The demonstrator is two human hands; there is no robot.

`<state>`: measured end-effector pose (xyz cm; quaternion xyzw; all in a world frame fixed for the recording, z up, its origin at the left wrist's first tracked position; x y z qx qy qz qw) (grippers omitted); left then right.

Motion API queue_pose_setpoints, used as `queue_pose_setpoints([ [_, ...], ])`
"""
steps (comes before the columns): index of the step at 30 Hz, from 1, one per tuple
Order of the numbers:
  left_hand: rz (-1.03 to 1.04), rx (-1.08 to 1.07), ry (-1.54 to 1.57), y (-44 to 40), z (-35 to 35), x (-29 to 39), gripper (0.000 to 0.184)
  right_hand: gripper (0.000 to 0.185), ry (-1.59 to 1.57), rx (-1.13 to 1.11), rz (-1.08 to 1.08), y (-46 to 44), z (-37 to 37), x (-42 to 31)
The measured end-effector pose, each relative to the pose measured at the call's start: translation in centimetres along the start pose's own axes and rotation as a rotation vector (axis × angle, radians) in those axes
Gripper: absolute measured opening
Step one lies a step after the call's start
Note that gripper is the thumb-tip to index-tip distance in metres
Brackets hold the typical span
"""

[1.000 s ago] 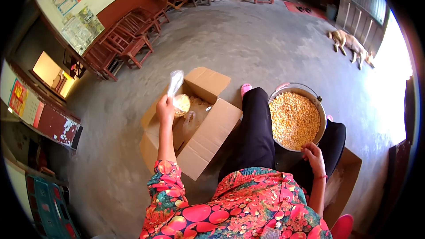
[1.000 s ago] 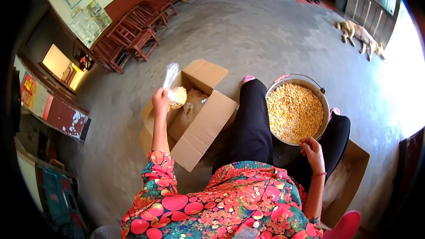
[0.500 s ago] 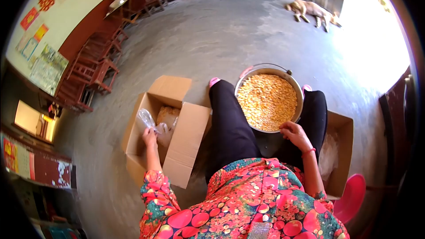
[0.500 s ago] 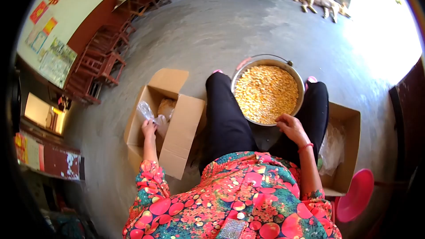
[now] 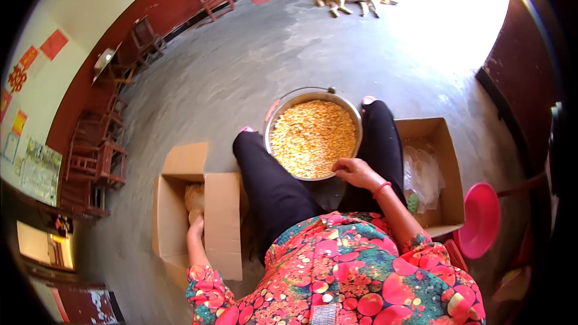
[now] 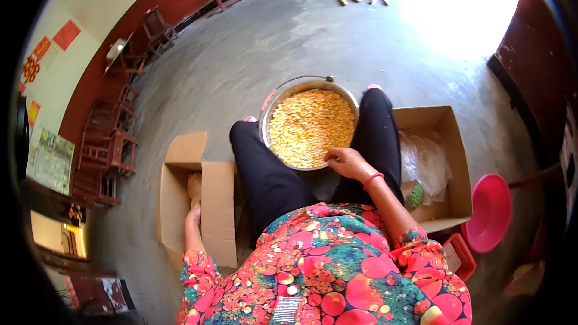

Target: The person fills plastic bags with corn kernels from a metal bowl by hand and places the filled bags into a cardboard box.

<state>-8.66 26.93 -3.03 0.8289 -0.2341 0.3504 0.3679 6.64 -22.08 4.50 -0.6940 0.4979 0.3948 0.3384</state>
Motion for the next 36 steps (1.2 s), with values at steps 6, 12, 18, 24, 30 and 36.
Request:
queue_pose_setpoints([
  [6, 0.133, -0.351, -0.148, -0.3, 0.9, -0.6, 0.023, 0.014, -0.012, 0.073, -0.082, 0.3, -0.8, -0.5],
  [12, 0.808, 0.381, -0.310, -1.1, -2.7, 11.4, 0.021, 0.011, -0.563, 0.229, 0.036, 0.7, -4.2, -0.8],
  [18, 0.930, 0.157, 0.051, 7.8, 8.1, 24.6, 0.020, 0.011, -0.687, 0.599, 0.117, 2.4, -11.1, 1.4],
  [24, 1.090, -0.129, -0.102, 14.3, 25.4, 26.9, 0.017, 0.013, -0.208, 1.031, 0.131, 6.3, -13.9, 10.4],
  [30, 1.061, -0.308, -0.129, 14.5, 36.0, 17.0, 0.016, 0.034, 0.540, 0.942, 0.406, 13.4, -8.8, 20.9],
  [36, 0.861, -0.478, -0.179, 12.7, 36.3, 15.1, 0.016, 0.042, 0.229, 0.595, 0.771, 17.9, -5.6, 26.1],
])
Point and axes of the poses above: each hand's wrist, its own y-axis away from the middle knuckle, its own z-axis out of the palm, x = y × z, the point moved 7 cm from there along -y, towards the middle knuckle, and after that the axes turned 13 degrees about x, right-handed, at the moved point
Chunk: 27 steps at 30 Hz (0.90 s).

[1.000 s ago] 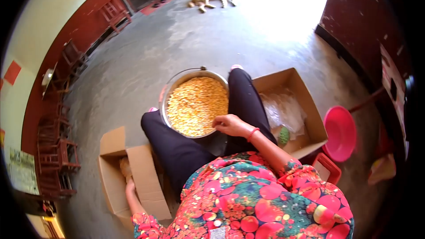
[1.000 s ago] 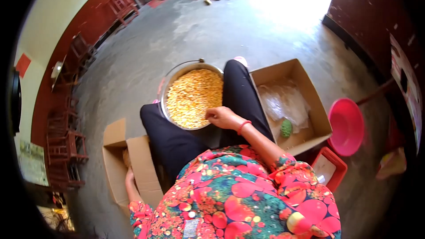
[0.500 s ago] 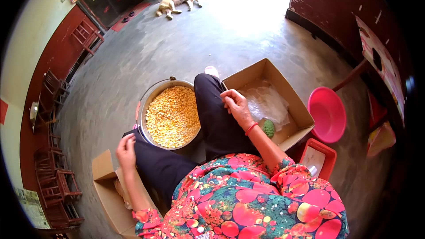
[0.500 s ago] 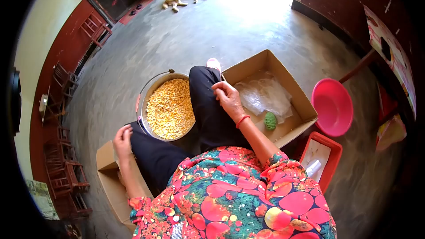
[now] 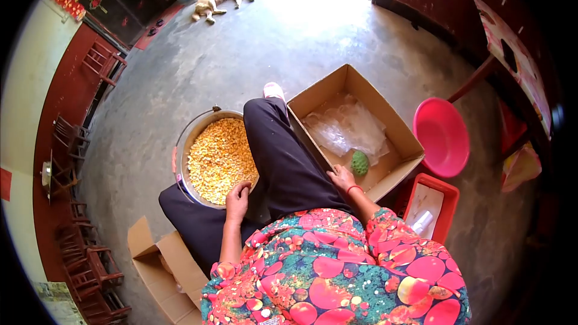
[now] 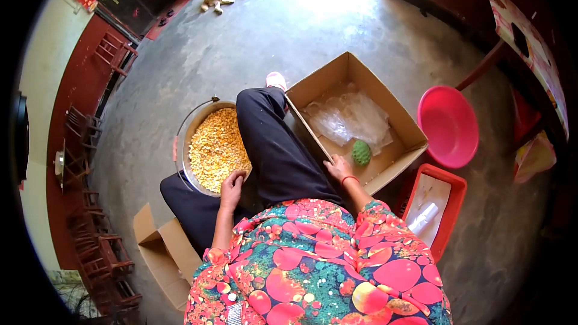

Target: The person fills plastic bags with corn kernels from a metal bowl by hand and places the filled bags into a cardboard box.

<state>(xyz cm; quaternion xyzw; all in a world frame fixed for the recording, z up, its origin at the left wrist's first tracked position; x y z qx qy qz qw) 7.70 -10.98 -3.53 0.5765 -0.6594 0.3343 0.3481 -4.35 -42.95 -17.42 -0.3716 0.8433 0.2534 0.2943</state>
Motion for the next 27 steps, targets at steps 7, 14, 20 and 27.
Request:
queue_pose_setpoints([
  [7, 0.057, 0.001, -0.104, 0.2, 0.1, 0.2, 0.017, 0.065, -0.488, -0.679, 0.387, -1.2, -0.6, 0.4],
  [14, 0.021, 0.008, -0.138, 0.3, 0.2, 0.2, 0.018, 0.046, 0.154, -0.272, 0.143, -9.4, 1.3, 6.6],
  [20, -0.008, 0.002, -0.163, 0.4, 0.3, 0.8, 0.018, 0.039, 0.288, -0.137, 0.163, -9.8, 1.8, 5.4],
  [27, -0.024, -0.001, -0.200, 0.5, 0.2, 0.5, 0.017, 0.043, 0.361, -0.186, 0.205, -10.7, 3.2, 6.1],
])
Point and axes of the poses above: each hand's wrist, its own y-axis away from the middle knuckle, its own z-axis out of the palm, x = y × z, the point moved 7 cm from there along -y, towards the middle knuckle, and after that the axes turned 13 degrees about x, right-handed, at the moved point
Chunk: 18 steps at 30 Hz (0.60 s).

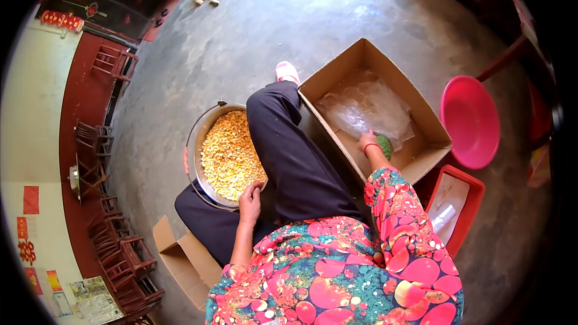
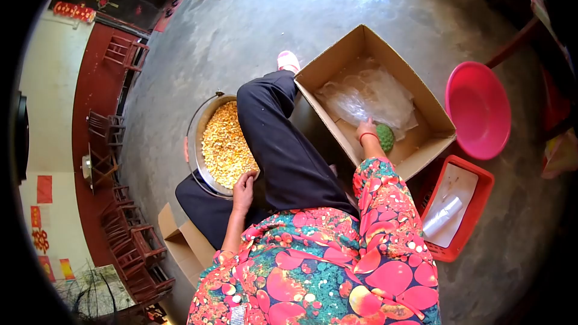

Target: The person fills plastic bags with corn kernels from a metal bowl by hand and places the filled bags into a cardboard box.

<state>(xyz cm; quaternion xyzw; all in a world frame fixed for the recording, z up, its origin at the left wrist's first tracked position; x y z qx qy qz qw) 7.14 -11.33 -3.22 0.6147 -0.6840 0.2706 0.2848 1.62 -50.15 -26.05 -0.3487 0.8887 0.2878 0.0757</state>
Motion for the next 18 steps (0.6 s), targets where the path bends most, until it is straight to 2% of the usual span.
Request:
queue_pose_setpoints([
  [3, -0.011, 0.009, -0.005, 0.0, 0.0, -0.1, 0.017, 0.039, -0.029, -0.069, 0.038, 0.3, -0.5, -0.4],
  [7, -0.037, -0.031, -0.040, 0.1, 0.1, 0.1, 0.019, 0.038, -0.043, -0.051, 0.006, -3.3, 3.6, 1.5],
  [9, -0.041, -0.035, -0.040, 0.2, 0.2, 0.3, 0.019, 0.051, -0.056, -0.076, -0.008, -4.6, 4.0, 2.1],
  [10, -0.035, -0.011, -0.036, 0.2, 0.1, 0.4, 0.019, 0.051, -0.056, -0.076, -0.008, -4.5, 3.9, 2.5],
  [12, -0.026, 0.015, -0.027, 0.2, -0.1, 0.4, 0.018, 0.048, -0.540, -0.024, 0.142, -4.4, 2.6, 3.6],
  [13, -0.018, 0.018, -0.017, 0.2, 0.0, 0.2, 0.018, 0.048, -0.539, -0.015, 0.141, -3.3, 1.0, 3.8],
  [15, -0.003, 0.025, 0.002, 0.1, -0.2, 0.2, 0.018, 0.037, -1.591, -0.201, 0.314, 1.0, -2.7, 2.4],
  [18, -0.051, -0.011, 0.061, 0.4, -0.1, -0.2, 0.019, 0.031, -1.678, -0.110, 0.267, 3.1, -5.6, 3.8],
])
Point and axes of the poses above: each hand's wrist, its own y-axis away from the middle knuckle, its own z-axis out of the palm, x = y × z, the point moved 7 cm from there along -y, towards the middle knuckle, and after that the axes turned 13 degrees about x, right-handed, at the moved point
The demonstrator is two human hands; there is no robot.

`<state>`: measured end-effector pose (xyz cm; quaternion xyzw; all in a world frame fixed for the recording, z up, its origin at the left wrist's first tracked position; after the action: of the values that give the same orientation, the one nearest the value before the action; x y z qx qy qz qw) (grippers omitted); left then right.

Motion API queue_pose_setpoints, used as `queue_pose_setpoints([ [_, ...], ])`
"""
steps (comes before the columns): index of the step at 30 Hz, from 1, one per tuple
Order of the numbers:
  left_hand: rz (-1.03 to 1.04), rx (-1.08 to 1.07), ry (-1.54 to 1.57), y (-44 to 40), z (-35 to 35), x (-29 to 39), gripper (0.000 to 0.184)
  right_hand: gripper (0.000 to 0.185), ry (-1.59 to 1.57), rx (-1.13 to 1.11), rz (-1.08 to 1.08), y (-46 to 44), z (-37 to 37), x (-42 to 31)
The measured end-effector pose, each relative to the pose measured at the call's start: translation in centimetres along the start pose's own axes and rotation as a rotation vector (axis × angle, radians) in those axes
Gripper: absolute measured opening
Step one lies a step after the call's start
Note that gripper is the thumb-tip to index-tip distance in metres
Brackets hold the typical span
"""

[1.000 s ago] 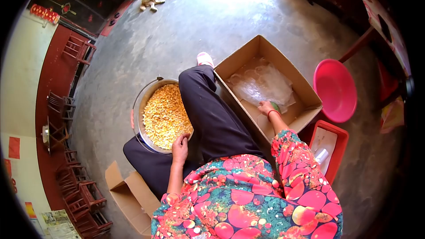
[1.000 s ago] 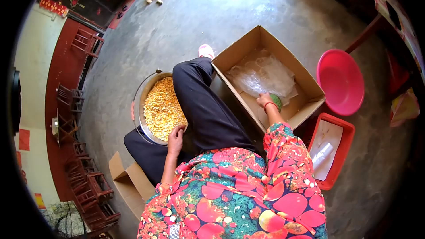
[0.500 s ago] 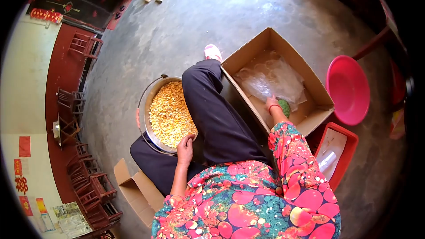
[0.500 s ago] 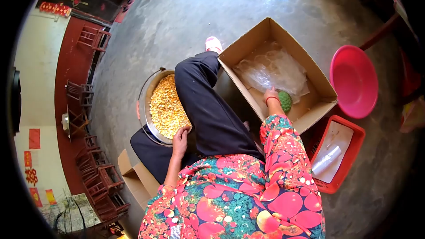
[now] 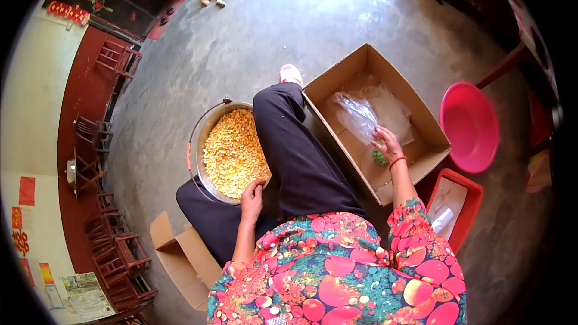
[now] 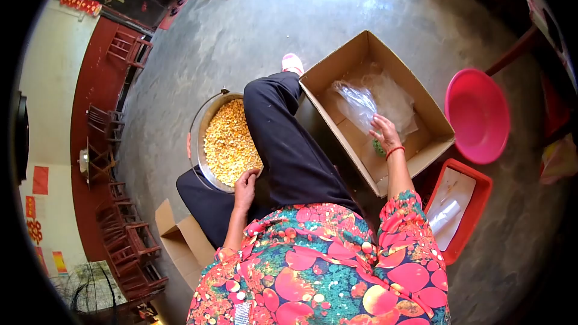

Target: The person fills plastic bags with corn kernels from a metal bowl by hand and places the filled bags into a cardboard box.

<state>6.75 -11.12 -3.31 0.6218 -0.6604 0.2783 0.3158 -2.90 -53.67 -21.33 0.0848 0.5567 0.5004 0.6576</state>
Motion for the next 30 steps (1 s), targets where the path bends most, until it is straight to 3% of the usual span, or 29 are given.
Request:
queue_pose_setpoints([
  [5, -0.021, 0.054, 0.207, 0.0, -0.6, 0.8, 0.017, 0.038, -0.148, -0.092, -0.096, 5.0, 2.7, -5.2],
  [7, -0.061, 0.084, 0.299, -0.3, -0.8, -0.3, 0.017, 0.040, -0.217, -0.379, -0.204, 10.3, 8.9, -8.8],
  [11, -0.246, 0.183, 0.617, -0.3, -2.2, 0.7, 0.018, 0.048, -0.002, -0.888, -0.232, 20.8, 21.2, -10.1],
  [13, -0.243, 0.185, 0.681, -0.5, -3.3, 1.9, 0.029, 0.046, 0.222, -1.076, -0.291, 26.1, 25.7, -8.2],
  [16, -0.363, -0.103, 1.289, -0.5, -3.9, 4.7, 0.064, 0.045, 0.512, -1.345, -0.312, 31.7, 29.9, -2.1],
  [18, -0.300, -0.128, 1.504, -0.4, -5.4, 5.3, 0.069, 0.044, 0.754, -1.475, -0.455, 33.7, 31.1, 2.8],
  [19, -0.266, -0.117, 1.600, -0.4, -6.4, 5.6, 0.070, 0.042, 0.879, -1.494, -0.471, 34.1, 31.1, 5.1],
  [20, -0.314, -0.048, 1.717, -0.1, -7.4, 5.3, 0.058, 0.040, 1.001, -1.523, -0.645, 34.3, 30.9, 6.7],
  [21, -0.300, -0.003, 1.740, -0.4, -7.7, 3.9, 0.058, 0.038, 1.115, -1.542, -0.824, 34.2, 30.6, 8.1],
  [23, -0.296, 0.202, 1.424, -1.3, -8.0, -0.5, 0.043, 0.037, 1.183, -1.638, -0.867, 33.2, 29.6, 10.4],
  [24, -0.276, 0.353, 1.415, -0.8, -9.3, 0.9, 0.029, 0.035, 1.233, -1.687, -0.919, 32.9, 29.1, 10.8],
  [25, -0.278, 0.378, 1.437, -0.9, -9.3, 0.2, 0.029, 0.035, 1.255, -1.712, -0.913, 32.8, 29.1, 10.7],
  [28, -0.218, 0.433, 1.296, -1.2, -8.9, -0.4, 0.014, 0.032, 1.195, -1.226, -0.594, 29.5, 30.6, 8.6],
  [30, -0.177, 0.472, 1.243, -0.9, -8.9, 0.3, 0.012, 0.042, 1.017, -1.102, -0.476, 29.4, 32.3, 7.0],
])
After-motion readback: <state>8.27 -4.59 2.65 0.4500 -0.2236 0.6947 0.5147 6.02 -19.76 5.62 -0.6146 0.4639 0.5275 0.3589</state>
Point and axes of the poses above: each hand's wrist, its own y-axis away from the middle knuckle, its own z-axis out of the palm, x = y × z, the point moved 7 cm from there along -y, towards the middle knuckle, and after that the axes turned 13 degrees about x, right-handed, at the moved point
